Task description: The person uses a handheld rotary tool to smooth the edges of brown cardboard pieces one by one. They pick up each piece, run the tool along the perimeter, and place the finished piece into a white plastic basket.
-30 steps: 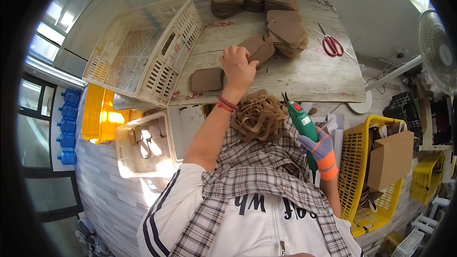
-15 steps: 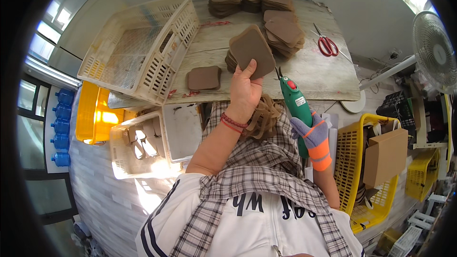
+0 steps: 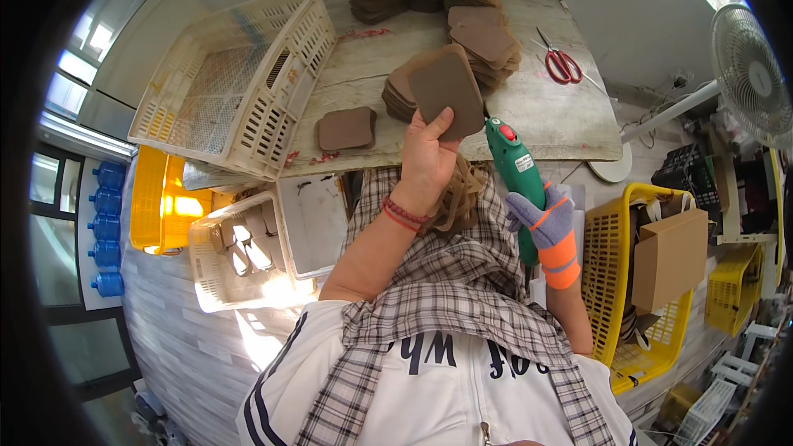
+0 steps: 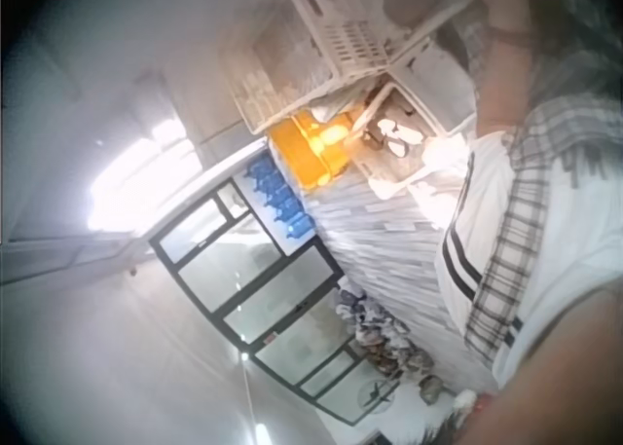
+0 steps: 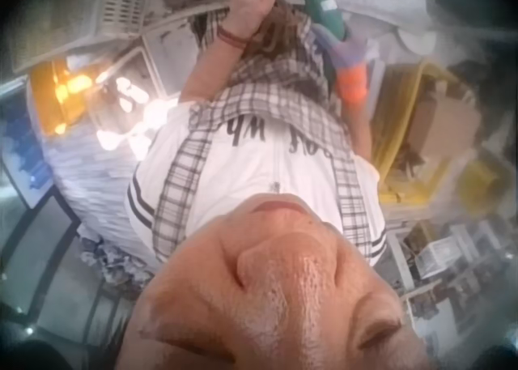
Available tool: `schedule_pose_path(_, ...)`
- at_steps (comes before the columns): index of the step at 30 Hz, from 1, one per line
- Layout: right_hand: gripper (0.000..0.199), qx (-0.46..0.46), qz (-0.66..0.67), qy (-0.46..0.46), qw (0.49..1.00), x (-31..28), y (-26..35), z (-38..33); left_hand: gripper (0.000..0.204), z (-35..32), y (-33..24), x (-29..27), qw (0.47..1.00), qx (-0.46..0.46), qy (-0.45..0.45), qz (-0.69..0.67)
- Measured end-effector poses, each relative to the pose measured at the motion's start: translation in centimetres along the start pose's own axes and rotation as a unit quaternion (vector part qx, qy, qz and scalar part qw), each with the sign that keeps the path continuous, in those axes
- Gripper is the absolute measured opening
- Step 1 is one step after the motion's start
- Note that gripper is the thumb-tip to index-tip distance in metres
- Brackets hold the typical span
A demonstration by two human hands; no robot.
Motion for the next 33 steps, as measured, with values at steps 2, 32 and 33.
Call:
schedule_pose_path(2, 0.037, -0.005, -0.009, 0.0, 1.0, -0.1, 0.2, 0.0, 0.032, -0.3, 0.4, 0.0, 1.0, -0.012, 0.006, 0.02)
schedule_pose_path(32, 0.047, 0.035, -0.098, 0.084, 0.991, -1.9, 1.2, -1.9, 0.036, -3.3, -4.5, -1.4, 0.853, -0.168, 0.087, 0.487)
schedule_pose_path(33, 0.047, 0.032, -0.102, 0.085, 0.991, -1.7, 1.1, -1.9, 0.036, -3.5, -4.4, -1.5, 0.845, -0.176, 0.083, 0.499)
Point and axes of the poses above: each hand's wrist, its own z-axis towards the middle knuckle, its own x-axis out of the palm, y = z × x, the point moved 7 cm from there along z, towards the middle knuckle, and after that the axes turned 8 degrees about -x, right-handed, at the moved point
